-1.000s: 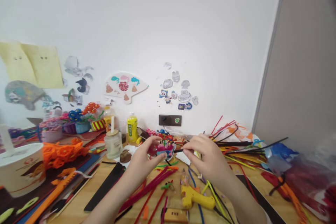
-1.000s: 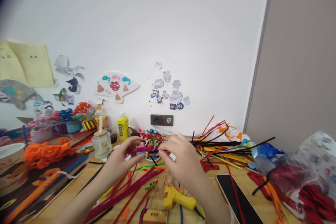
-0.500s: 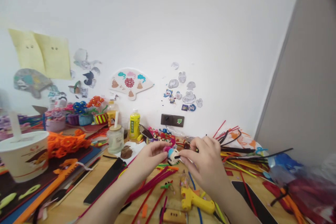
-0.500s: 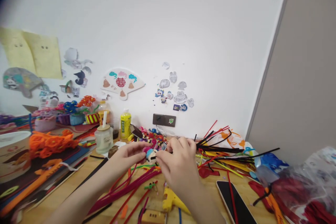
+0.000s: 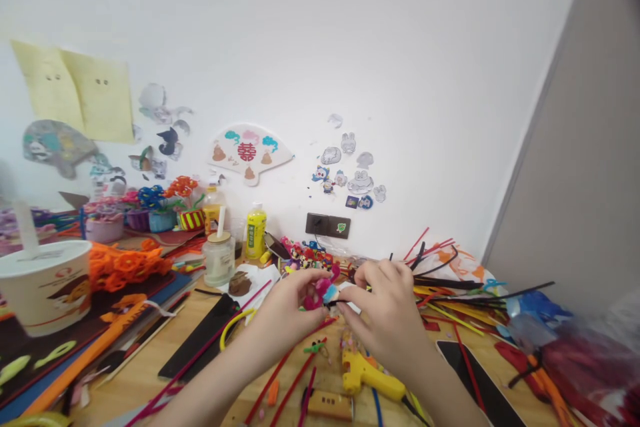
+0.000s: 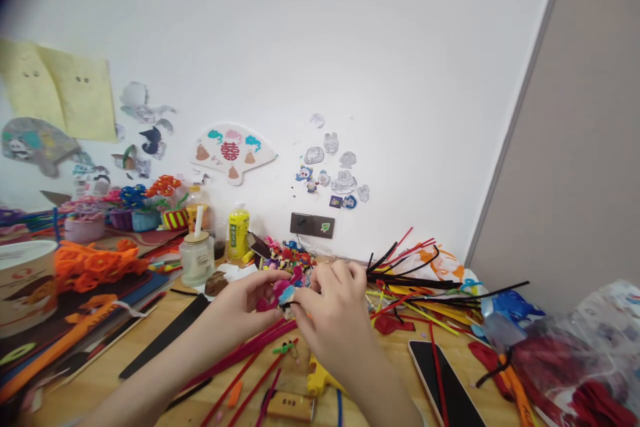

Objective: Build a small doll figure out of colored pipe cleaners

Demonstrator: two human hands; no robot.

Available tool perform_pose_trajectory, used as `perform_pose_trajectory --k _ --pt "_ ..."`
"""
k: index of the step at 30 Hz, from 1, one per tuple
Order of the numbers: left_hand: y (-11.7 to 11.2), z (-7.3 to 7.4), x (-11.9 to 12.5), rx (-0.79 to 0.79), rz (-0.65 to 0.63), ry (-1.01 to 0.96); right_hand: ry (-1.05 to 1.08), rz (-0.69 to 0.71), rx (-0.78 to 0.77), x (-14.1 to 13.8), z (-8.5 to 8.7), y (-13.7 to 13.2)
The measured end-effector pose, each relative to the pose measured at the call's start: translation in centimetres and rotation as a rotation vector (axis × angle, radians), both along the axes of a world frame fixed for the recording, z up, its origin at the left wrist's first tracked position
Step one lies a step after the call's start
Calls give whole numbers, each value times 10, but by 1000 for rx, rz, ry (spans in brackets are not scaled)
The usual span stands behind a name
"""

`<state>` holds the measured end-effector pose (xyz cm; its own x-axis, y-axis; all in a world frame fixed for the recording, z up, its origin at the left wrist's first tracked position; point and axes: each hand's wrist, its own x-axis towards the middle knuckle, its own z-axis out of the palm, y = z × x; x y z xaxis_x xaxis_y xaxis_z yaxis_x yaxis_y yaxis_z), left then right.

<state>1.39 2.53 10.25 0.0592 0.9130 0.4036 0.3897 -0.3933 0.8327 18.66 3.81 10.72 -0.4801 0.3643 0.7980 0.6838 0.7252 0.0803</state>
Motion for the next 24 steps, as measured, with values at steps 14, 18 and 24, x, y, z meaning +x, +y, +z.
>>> perform_pose_trajectory --k 14,18,24 --pt "-7 2 7 115 113 92 -27 -42 41 -2 4 -9" --pt "-7 0 6 126 107 105 -23 -35 51 -3 4 -9" --pt "-9 0 9 108 51 39 24 -3 16 0 4 -7"
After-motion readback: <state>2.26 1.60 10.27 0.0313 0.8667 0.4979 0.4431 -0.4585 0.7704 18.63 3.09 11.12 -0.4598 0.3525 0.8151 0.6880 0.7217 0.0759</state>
